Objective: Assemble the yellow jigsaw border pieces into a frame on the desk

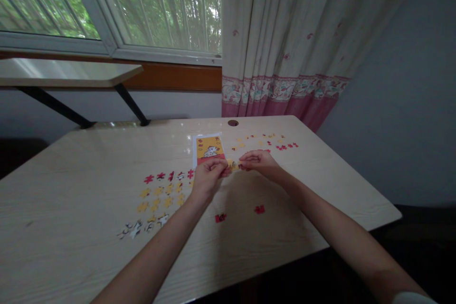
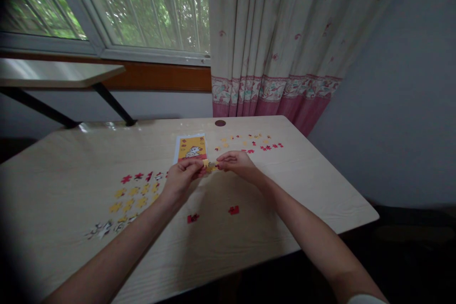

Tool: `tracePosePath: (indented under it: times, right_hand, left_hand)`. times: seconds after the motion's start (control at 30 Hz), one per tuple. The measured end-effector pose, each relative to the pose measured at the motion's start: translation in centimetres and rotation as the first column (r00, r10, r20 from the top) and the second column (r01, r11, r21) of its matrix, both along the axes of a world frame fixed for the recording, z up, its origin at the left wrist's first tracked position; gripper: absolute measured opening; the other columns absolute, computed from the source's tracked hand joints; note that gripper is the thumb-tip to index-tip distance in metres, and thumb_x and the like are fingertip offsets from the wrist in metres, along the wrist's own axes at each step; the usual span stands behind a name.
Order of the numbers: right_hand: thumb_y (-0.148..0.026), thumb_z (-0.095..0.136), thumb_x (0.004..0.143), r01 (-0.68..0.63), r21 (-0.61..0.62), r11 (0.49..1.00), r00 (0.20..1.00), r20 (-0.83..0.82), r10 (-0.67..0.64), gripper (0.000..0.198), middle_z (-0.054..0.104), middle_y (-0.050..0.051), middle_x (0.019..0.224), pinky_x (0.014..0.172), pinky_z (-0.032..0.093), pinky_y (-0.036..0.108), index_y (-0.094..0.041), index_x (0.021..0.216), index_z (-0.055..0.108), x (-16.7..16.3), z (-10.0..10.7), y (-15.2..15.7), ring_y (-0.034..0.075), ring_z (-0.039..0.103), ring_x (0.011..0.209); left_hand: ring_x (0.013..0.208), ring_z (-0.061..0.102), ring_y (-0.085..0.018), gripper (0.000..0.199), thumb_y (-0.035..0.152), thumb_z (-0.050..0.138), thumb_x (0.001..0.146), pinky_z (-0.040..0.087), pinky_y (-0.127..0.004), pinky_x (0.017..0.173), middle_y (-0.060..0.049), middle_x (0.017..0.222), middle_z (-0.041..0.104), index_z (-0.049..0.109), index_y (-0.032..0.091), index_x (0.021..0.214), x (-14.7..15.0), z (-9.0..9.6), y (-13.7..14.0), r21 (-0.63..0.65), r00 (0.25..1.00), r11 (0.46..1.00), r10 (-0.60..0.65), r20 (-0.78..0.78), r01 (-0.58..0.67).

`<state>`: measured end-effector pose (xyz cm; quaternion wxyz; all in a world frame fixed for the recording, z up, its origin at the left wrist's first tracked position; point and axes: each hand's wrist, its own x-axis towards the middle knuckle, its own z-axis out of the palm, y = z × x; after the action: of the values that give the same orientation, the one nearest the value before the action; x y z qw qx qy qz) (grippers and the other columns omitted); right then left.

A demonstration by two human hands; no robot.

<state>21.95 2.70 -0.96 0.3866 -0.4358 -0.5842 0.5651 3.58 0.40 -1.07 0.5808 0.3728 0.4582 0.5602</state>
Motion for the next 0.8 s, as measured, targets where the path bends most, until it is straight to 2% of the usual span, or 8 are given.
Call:
tracePosePath:
  times: [0.13, 0.3, 0.8]
  right_hand:
    - [-0.039, 0.081, 0.054, 0.088, -0.027, 0.996, 0.988, -0.124, -0.09, 0.04, 0.069, 0.002, 0.069, 0.063, 0.051, 0.026, -0.015, 0.083, 0.066, -0.8, 0.3, -0.6, 0.012, 0.065, 0.063]
    - [-0.039, 0.082, 0.051, 0.146, -0.01, 0.989, 0.98, -0.135, -0.146, 0.039, 0.068, 0.0, 0.061, 0.057, 0.051, 0.026, -0.016, 0.077, 0.064, -1.2, 0.6, -0.8, 0.011, 0.062, 0.054]
    - [-0.038, 0.082, 0.051, 0.135, 0.034, 0.99, 0.981, -0.147, -0.129, 0.035, 0.066, -0.001, 0.062, 0.06, 0.052, 0.025, -0.017, 0.07, 0.061, -1.4, 0.6, -1.0, 0.011, 0.063, 0.057]
  left_hand:
    - [0.046, 0.057, -0.011, 0.025, 0.031, 0.077, 0.046, 0.048, -0.023, 0.051, -0.001, 0.05, 0.063, 0.065, 0.012, 0.058, 0.0, 0.0, 0.1, 0.01, 1.0, 1.0, -0.003, -0.007, 0.003]
    - [0.048, 0.059, -0.013, 0.027, 0.035, 0.078, 0.049, 0.049, -0.025, 0.051, -0.003, 0.053, 0.064, 0.066, 0.012, 0.059, 0.0, -0.1, 0.0, 0.05, 0.998, 0.999, -0.003, -0.055, 0.006]
    - [0.048, 0.059, -0.013, 0.024, 0.033, 0.076, 0.053, 0.048, -0.024, 0.051, -0.003, 0.052, 0.064, 0.066, 0.013, 0.06, -0.1, 0.3, -0.2, 0.092, 0.992, 0.995, -0.019, -0.123, 0.03]
